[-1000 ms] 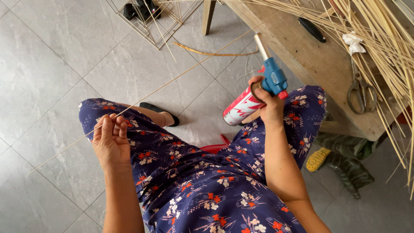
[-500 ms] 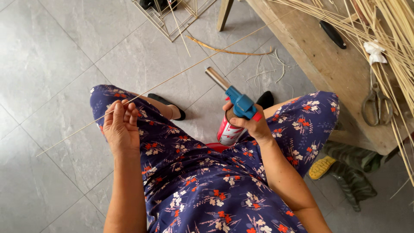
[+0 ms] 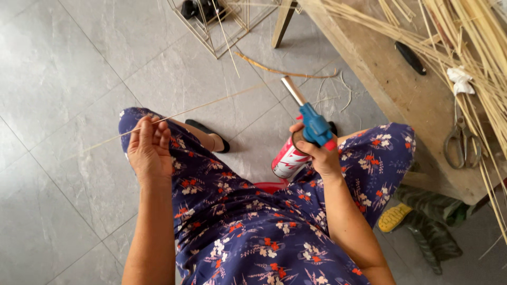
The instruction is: The person sits on a low stool and uses a handheld blowtorch to heat thin bamboo sticks one by one. They pick up a stick, apply the flame along its length, and then place it back on the pile or a nearby frame.
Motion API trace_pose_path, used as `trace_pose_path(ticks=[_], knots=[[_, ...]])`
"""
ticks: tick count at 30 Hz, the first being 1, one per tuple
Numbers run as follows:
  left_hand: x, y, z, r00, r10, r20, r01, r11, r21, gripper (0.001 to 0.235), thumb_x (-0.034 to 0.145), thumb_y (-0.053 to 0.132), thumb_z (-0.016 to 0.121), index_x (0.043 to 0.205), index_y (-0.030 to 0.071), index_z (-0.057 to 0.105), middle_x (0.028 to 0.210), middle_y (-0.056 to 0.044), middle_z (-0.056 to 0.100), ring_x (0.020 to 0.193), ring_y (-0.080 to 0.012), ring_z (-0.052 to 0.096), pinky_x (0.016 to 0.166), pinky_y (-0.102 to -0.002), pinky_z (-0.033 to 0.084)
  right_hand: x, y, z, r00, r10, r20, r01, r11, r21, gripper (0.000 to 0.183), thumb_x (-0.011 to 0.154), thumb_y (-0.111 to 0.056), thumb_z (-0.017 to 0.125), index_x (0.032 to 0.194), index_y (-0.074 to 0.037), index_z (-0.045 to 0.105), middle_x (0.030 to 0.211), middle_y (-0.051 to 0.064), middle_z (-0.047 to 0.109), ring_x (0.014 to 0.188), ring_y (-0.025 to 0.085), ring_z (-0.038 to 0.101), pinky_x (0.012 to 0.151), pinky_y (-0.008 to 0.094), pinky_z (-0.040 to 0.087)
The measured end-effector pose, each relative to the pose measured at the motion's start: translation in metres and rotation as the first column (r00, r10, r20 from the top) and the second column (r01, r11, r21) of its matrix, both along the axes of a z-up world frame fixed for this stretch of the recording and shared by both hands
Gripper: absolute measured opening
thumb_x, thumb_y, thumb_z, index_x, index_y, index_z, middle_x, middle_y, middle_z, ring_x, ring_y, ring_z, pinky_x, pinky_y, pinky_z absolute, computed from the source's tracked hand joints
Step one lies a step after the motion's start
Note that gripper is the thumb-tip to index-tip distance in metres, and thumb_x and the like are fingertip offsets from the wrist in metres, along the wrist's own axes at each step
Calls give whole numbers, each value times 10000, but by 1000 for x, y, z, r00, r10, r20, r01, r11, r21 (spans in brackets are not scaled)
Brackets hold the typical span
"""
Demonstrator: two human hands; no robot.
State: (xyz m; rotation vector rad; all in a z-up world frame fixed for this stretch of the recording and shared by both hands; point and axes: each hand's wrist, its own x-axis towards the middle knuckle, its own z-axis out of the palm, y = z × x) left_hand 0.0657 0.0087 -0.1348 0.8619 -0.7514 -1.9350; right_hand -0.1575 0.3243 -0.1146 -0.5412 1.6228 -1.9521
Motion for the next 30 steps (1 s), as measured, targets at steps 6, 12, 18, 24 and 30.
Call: trace_pose_path(ticks=[6,12,18,24,30], knots=[[-9,-37,26,996,91,-6,-91,981,-170,161,1072,151,623,1148,21,679,952,-73,718,835,-157,723,730,-275,630,-15,13,12,996,-84,5,84,984,-154,622,771,-116,735,1350,17,548,1244,85,679,1118,209,672,1009,347,526],[-51,-56,50,998,-13,60,33,941,-336,185,1077,164,650,1181,19,698,933,-61,709,759,-125,692,660,-269,593,-14,3,14,992,23,-125,-24,1000,-7,726,749,-132,746,1425,19,529,1155,139,719,1100,198,679,1053,347,505],[-109,-52,63,991,-125,50,135,921,-364,225,1065,230,649,1174,42,706,927,-38,710,731,-88,655,644,-246,557,6,-16,7,964,267,-21,-263,959,101,667,725,-121,740,1360,38,607,1150,133,746,1082,197,690,1037,348,505],[-161,-39,61,979,-197,47,200,910,-363,259,1061,271,639,1161,40,703,913,-43,712,696,-86,639,630,-247,540,11,-28,3,947,306,100,-312,948,59,662,721,-91,767,1349,25,594,1199,137,724,1093,206,684,1044,359,495],[-192,-48,60,986,-144,80,165,868,-468,272,1071,281,609,1183,50,699,866,-28,678,628,-77,611,578,-238,510,2,-22,1,983,174,57,-173,985,-23,660,720,-135,755,1338,31,593,1315,124,686,1148,211,681,1078,361,483]])
